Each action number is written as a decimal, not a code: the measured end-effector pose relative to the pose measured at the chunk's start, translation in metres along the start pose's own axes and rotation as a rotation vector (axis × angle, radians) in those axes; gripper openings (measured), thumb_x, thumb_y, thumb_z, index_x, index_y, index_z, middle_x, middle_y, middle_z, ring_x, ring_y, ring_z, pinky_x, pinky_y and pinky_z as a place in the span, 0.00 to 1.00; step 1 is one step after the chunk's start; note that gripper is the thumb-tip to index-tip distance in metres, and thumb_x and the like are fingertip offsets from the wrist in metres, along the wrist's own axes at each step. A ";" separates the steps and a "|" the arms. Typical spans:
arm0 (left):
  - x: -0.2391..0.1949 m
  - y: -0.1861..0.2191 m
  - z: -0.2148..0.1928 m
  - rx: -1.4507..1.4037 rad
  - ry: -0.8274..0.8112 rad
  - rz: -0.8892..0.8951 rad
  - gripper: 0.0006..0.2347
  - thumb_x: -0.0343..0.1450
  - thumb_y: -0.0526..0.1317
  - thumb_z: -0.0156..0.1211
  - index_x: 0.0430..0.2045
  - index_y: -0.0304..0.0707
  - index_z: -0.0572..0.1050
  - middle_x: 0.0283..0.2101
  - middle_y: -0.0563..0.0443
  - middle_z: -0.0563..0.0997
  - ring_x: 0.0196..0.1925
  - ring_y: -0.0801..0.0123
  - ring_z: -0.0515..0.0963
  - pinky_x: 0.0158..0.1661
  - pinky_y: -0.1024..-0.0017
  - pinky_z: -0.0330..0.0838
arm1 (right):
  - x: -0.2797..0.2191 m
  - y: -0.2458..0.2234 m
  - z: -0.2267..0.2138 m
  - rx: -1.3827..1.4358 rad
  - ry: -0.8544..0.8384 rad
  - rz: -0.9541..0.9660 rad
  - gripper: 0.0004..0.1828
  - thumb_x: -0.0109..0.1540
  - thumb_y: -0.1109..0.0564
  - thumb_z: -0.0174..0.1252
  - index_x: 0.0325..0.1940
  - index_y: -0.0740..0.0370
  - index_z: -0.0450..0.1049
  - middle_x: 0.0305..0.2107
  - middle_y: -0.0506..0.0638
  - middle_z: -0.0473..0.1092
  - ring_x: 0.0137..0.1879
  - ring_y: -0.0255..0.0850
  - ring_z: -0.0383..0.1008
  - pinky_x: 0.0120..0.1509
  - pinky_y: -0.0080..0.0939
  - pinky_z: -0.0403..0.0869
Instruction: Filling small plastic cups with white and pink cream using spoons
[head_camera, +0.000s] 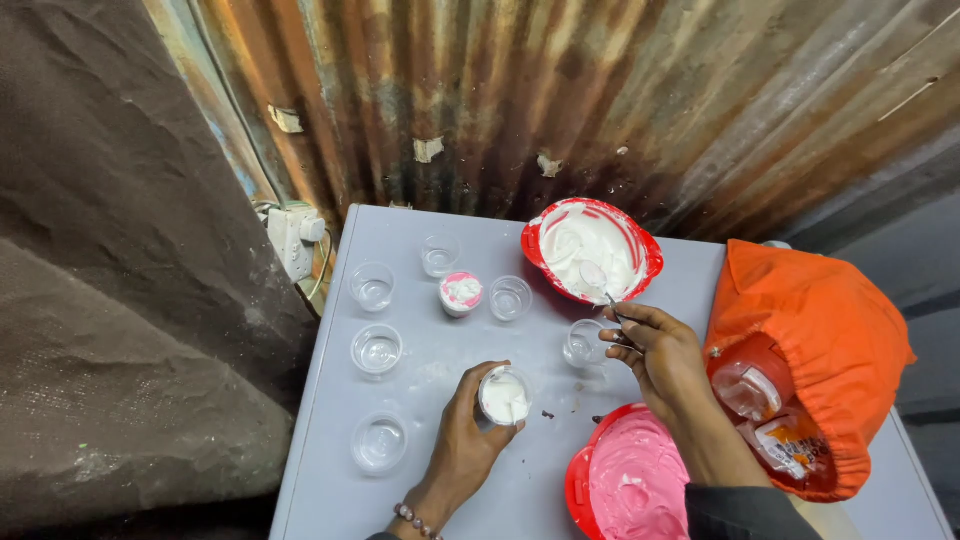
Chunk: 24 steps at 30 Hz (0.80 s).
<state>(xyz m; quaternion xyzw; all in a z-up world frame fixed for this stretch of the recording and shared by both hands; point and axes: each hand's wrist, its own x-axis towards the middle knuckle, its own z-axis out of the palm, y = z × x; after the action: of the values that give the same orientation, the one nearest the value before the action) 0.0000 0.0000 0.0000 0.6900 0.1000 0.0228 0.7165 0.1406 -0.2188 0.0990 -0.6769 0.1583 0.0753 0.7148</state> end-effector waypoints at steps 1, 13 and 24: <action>0.001 -0.001 0.000 0.001 -0.001 -0.005 0.31 0.65 0.28 0.76 0.66 0.52 0.77 0.63 0.56 0.85 0.62 0.69 0.84 0.61 0.73 0.81 | -0.001 -0.001 0.000 0.000 0.001 0.004 0.16 0.69 0.74 0.51 0.59 0.79 0.78 0.55 0.67 0.81 0.47 0.52 0.81 0.44 0.43 0.79; 0.005 -0.033 -0.001 0.126 -0.019 0.237 0.32 0.65 0.31 0.78 0.67 0.47 0.77 0.64 0.52 0.76 0.70 0.61 0.78 0.71 0.65 0.71 | 0.003 0.008 -0.008 0.029 0.005 0.027 0.20 0.70 0.72 0.51 0.66 0.75 0.75 0.55 0.67 0.81 0.42 0.49 0.80 0.39 0.38 0.77; 0.000 -0.040 -0.006 0.200 -0.038 0.254 0.32 0.64 0.33 0.80 0.67 0.45 0.77 0.62 0.50 0.78 0.68 0.60 0.79 0.70 0.65 0.71 | -0.052 -0.008 -0.040 -0.377 -0.018 -0.134 0.32 0.69 0.52 0.60 0.76 0.70 0.69 0.53 0.60 0.83 0.41 0.46 0.84 0.38 0.38 0.75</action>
<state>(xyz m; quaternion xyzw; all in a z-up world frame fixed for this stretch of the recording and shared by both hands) -0.0048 0.0039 -0.0400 0.7651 -0.0001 0.0900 0.6376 0.0896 -0.2533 0.1219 -0.8071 0.0894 0.0619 0.5804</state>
